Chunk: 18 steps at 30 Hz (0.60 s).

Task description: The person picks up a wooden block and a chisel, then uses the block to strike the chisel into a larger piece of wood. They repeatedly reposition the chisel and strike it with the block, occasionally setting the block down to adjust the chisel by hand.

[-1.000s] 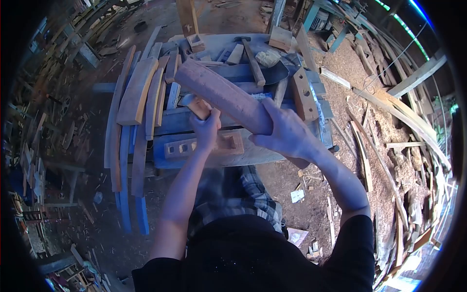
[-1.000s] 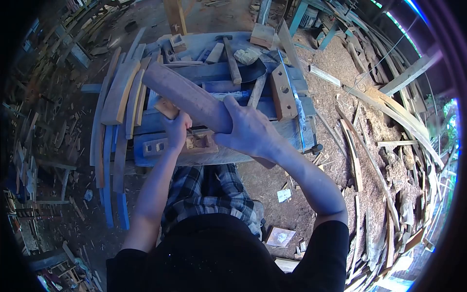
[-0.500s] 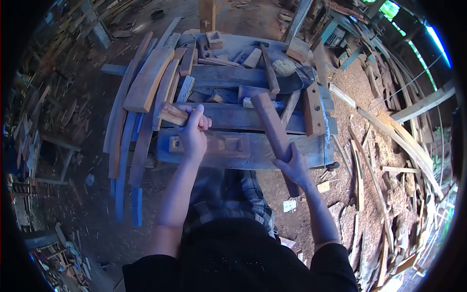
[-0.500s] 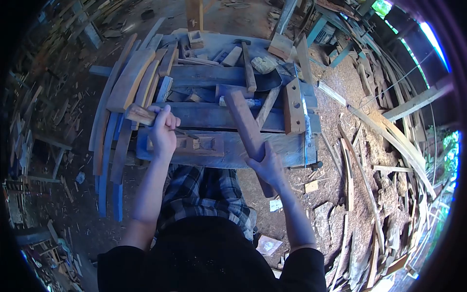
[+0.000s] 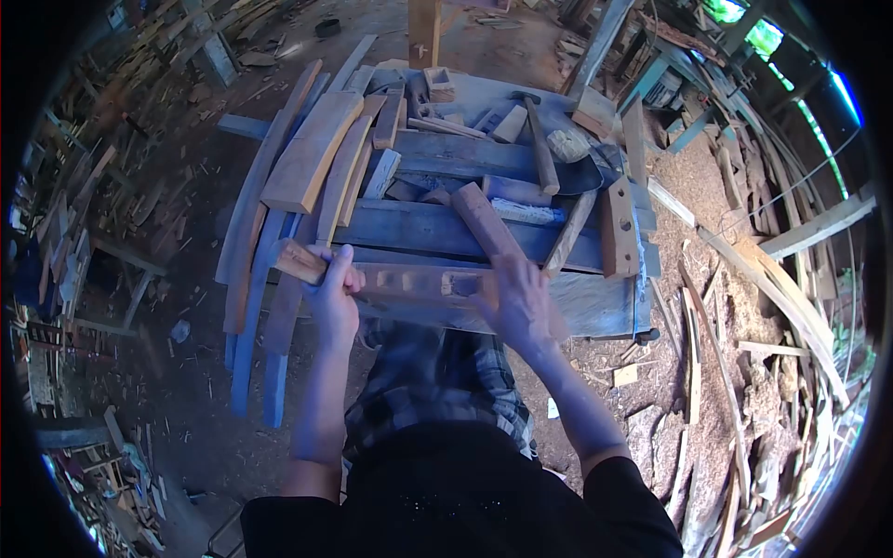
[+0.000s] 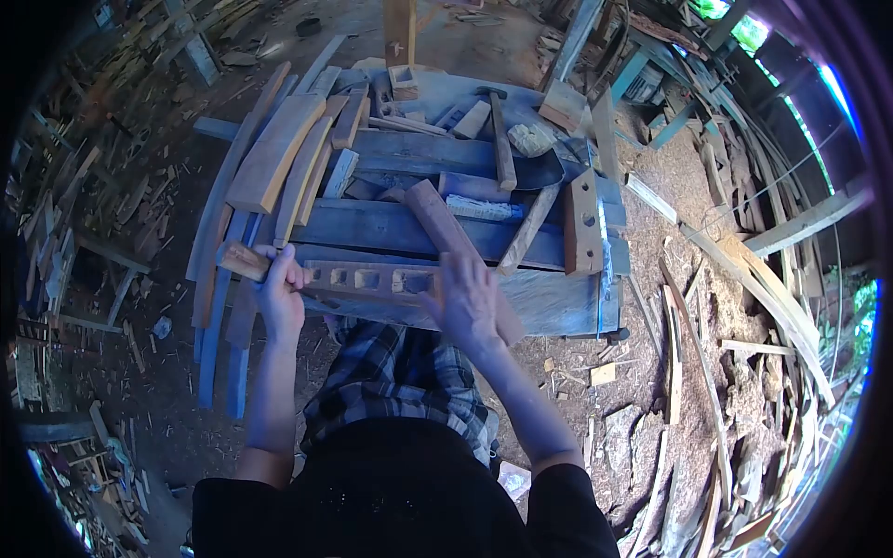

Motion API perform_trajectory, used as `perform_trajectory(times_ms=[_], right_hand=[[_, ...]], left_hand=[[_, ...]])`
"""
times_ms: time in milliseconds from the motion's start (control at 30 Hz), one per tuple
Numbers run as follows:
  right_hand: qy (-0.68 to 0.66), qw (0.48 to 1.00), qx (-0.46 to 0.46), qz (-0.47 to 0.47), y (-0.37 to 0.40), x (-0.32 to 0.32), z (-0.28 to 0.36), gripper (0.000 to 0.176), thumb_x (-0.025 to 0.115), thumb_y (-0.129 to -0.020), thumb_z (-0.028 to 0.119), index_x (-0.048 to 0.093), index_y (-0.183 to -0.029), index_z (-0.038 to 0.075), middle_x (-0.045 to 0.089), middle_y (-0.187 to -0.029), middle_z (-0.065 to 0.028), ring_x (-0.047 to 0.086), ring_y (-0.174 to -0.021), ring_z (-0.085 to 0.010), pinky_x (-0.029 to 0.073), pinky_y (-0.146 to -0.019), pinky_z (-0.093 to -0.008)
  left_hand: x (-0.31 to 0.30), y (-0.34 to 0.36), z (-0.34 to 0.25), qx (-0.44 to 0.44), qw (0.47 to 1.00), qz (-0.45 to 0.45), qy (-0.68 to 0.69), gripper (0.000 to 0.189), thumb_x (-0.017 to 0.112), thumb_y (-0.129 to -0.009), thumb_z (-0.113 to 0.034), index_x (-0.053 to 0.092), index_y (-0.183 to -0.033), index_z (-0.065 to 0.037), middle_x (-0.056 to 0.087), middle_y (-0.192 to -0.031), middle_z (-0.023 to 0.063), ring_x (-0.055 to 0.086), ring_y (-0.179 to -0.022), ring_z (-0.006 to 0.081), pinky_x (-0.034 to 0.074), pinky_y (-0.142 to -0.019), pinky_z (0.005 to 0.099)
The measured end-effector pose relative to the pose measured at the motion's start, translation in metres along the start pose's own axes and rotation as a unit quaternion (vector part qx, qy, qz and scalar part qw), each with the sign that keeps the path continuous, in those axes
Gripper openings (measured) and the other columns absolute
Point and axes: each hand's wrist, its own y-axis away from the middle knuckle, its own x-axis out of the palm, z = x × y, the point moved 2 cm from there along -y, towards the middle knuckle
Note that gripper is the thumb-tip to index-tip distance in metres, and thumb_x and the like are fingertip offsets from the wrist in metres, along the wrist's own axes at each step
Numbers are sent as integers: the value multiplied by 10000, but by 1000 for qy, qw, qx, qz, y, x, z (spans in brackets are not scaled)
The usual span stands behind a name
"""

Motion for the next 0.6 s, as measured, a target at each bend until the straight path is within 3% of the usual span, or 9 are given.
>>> perform_trajectory(times_ms=[67,133,200,233,300,367,433,500,600], right_hand=[[-29,996,-81,-23,-4,16,12,658,738,-725,350,477,-1235,26,480,-1146,-144,456,-1087,-335,359,-903,-442],[-35,995,-85,45,-9,29,18,756,740,-716,448,474,-1271,8,479,-1139,-124,455,-1062,-286,365,-896,-418],[67,990,-80,94,-8,49,24,749,758,-683,432,484,-1236,8,477,-1121,-113,449,-1051,-283,371,-879,-410],[79,992,-56,84,-4,48,25,749,758,-683,432,484,-1236,8,477,-1121,-113,449,-1051,-283,371,-879,-410],[102,988,-101,53,8,47,33,750,774,-650,368,467,-1228,2,476,-1109,-105,455,-1035,-281,378,-857,-398],[76,994,-60,46,25,63,32,741,777,-636,341,471,-1227,14,475,-1108,-108,457,-1029,-283,382,-848,-393],[45,998,-26,40,38,62,32,735,779,-623,315,474,-1226,26,475,-1107,-111,459,-1023,-284,386,-840,-388],[-52,995,19,87,58,36,33,569,754,-636,234,517,-1137,103,476,-1068,-134,460,-1027,-328,388,-851,-433],[-130,983,114,62,101,10,18,704,788,-624,232,472,-1219,28,491,-1088,-154,489,-1073,-351,407,-921,-436]], left_hand=[[-10,2,5,-7,1000,-12,2,250,651,-861,-19,427,-871,-129,380,-594,-39,376,-468,72,346,-486,257],[-18,3,9,-14,999,-23,-17,225,662,-858,-45,451,-881,-119,390,-599,-44,381,-488,57,335,-481,238],[-27,4,9,-25,999,-29,-20,211,665,-859,-61,464,-875,-121,387,-588,-53,381,-510,54,325,-487,229],[-34,3,10,-29,999,-12,-17,204,656,-868,-70,461,-848,-125,386,-582,-50,365,-502,55,320,-495,234],[-27,8,-2,-16,999,10,-30,208,634,-891,-104,447,-808,-139,372,-572,-45,356,-492,66,331,-515,252],[-33,6,-3,-28,999,22,-20,189,637,-893,-116,459,-831,-140,357,-569,-49,356,-494,67,340,-526,255],[-34,5,-4,-38,999,-24,-31,171,637,-895,-128,471,-859,-140,345,-573,-50,353,-500,65,345,-535,256],[-43,-1,1,-43,999,-8,-31,166,639,-895,-131,474,-877,-141,344,-576,-50,350,-501,65,344,-536,256],[-37,3,-1,-50,998,5,-44,170,640,-895,-140,473,-862,-143,344,-576,-48,345,-503,66,338,-534,256]])
